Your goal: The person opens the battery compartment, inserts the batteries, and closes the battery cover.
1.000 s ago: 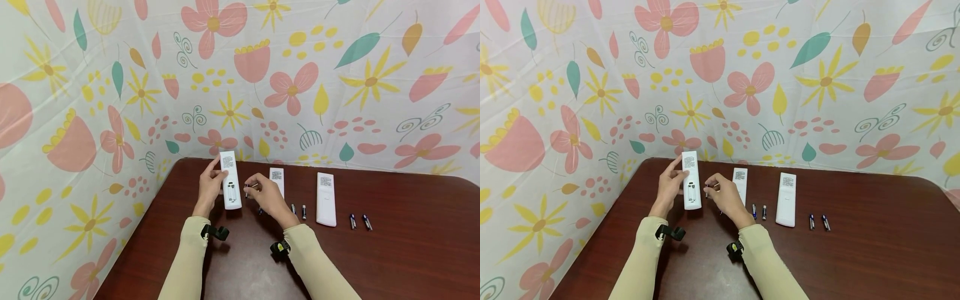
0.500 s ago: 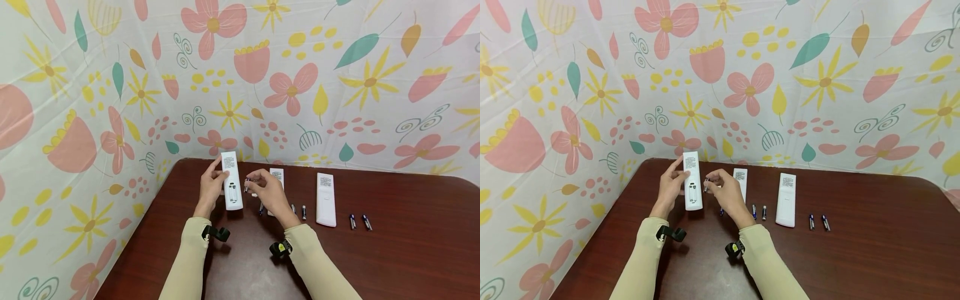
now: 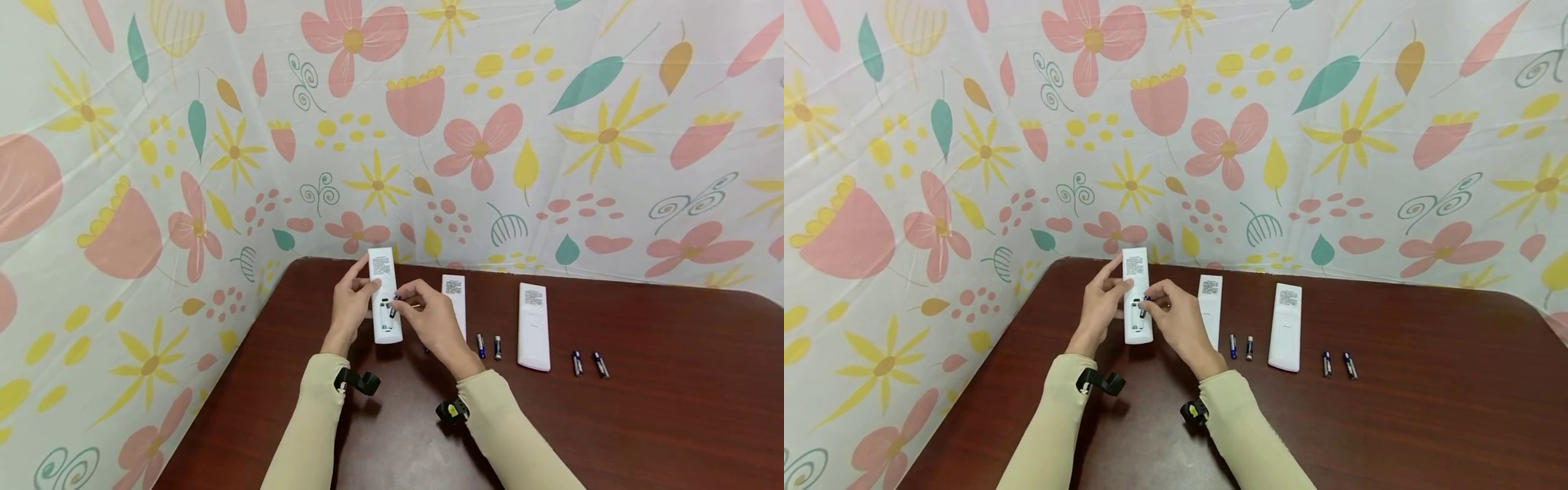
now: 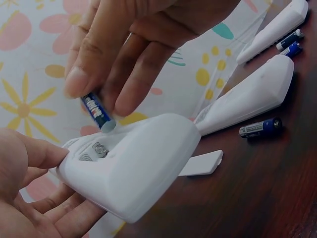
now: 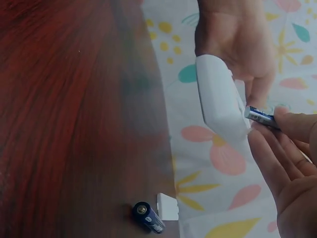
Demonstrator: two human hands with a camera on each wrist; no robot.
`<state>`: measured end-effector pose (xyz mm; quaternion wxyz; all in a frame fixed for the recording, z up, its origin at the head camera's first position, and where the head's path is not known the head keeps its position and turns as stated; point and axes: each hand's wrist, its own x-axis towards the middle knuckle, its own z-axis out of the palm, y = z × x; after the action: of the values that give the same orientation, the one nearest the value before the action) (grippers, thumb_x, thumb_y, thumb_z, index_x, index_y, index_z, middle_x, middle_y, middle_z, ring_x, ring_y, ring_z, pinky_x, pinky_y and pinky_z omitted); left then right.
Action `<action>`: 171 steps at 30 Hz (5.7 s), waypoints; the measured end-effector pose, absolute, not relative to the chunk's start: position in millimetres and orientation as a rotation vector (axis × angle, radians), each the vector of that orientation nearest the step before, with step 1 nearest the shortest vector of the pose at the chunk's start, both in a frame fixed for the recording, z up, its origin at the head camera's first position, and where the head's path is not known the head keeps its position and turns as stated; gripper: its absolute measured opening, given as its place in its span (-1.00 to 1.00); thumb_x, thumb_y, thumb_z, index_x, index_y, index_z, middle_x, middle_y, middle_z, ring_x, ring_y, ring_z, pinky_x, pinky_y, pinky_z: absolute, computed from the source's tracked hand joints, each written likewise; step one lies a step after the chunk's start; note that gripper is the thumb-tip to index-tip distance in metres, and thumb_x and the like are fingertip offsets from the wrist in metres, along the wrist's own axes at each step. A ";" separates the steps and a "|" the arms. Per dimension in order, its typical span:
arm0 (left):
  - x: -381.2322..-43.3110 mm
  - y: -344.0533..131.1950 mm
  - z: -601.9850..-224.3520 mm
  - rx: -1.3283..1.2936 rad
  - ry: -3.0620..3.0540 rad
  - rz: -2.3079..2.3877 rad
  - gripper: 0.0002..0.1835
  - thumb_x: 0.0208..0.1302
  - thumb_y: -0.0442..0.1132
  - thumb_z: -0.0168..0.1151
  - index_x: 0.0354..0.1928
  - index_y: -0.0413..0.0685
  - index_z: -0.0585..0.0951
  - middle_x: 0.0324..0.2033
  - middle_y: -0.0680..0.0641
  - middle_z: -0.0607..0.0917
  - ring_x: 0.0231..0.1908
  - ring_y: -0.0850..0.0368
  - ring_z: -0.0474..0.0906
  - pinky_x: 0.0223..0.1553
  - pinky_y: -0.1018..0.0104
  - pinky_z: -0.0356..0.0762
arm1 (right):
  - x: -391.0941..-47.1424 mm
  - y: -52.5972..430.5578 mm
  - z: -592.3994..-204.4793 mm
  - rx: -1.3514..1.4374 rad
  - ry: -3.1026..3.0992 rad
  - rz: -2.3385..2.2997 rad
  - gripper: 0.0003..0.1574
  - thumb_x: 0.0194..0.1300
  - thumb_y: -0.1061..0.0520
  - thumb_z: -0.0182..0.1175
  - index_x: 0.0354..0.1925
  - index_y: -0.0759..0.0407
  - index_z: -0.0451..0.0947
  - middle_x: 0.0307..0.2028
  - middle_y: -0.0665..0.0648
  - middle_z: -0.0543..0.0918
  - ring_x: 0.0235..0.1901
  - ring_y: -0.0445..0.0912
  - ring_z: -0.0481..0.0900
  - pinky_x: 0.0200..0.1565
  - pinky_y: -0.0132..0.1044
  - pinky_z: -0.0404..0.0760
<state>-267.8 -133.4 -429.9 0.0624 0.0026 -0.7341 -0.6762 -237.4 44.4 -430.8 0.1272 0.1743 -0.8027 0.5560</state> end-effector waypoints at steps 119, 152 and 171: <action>-268.0 -136.0 -422.3 -0.015 -2.111 -2.097 -0.36 0.57 -0.25 0.28 0.58 0.35 0.42 0.02 -0.20 0.71 -0.18 -0.14 0.72 -0.41 0.17 0.74 | -249.3 71.3 -434.5 0.809 -2.481 1.747 -0.43 0.41 0.03 0.49 0.33 0.03 0.66 0.24 0.14 0.60 0.07 0.11 0.69 0.06 0.14 0.67; -271.5 -136.7 -423.3 0.042 -2.103 -2.084 -0.35 0.56 -0.26 0.30 0.58 0.39 0.43 -0.01 -0.18 0.69 -0.19 -0.10 0.73 -0.43 0.13 0.70 | -264.4 110.4 -442.1 0.842 -2.925 0.762 -0.54 0.08 -0.07 0.69 -0.14 0.10 0.77 0.12 0.23 0.64 0.35 0.31 0.34 0.49 0.27 0.12; -269.8 -138.9 -423.6 0.064 -2.102 -2.080 -0.35 0.55 -0.25 0.31 0.55 0.47 0.46 -0.01 -0.16 0.69 -0.20 -0.08 0.73 -0.42 0.09 0.70 | -262.2 105.7 -450.2 0.849 -2.979 0.683 -0.60 0.03 -0.07 0.71 -0.22 0.08 0.83 0.02 0.14 0.62 0.24 0.23 0.38 0.50 0.40 -0.04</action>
<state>-269.8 -138.9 -423.6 0.0916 0.0217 -0.7077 -0.7002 -262.2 105.7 -450.2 -0.0154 0.2675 -0.9391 0.2153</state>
